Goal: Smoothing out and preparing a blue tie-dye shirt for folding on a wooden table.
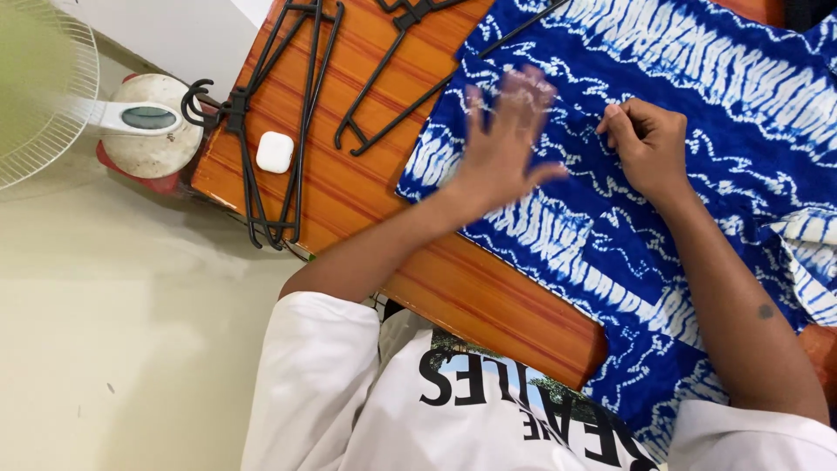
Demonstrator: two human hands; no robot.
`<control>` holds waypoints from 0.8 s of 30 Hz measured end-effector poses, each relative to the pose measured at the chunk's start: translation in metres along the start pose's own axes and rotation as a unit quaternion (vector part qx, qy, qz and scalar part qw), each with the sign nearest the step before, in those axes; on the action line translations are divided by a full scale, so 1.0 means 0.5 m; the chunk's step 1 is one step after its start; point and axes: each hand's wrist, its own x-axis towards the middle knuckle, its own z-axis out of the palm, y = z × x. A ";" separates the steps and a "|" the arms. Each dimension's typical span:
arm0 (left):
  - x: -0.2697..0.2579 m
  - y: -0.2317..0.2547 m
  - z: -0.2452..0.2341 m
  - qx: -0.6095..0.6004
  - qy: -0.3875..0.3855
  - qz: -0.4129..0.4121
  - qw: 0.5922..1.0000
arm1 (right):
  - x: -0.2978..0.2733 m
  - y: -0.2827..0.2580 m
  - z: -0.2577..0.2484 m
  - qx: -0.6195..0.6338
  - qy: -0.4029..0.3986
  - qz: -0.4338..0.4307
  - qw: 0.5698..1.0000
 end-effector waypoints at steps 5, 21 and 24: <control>0.018 0.046 0.151 -0.027 0.053 0.195 0.979 | 0.000 0.008 0.001 -0.004 0.006 -0.019 1.000; -0.033 0.088 0.061 0.043 -0.032 0.197 0.979 | 0.001 0.015 -0.001 0.008 0.011 -0.026 1.000; -0.009 0.068 0.086 0.010 -0.027 0.202 0.979 | -0.002 0.015 -0.002 0.036 0.013 -0.020 0.999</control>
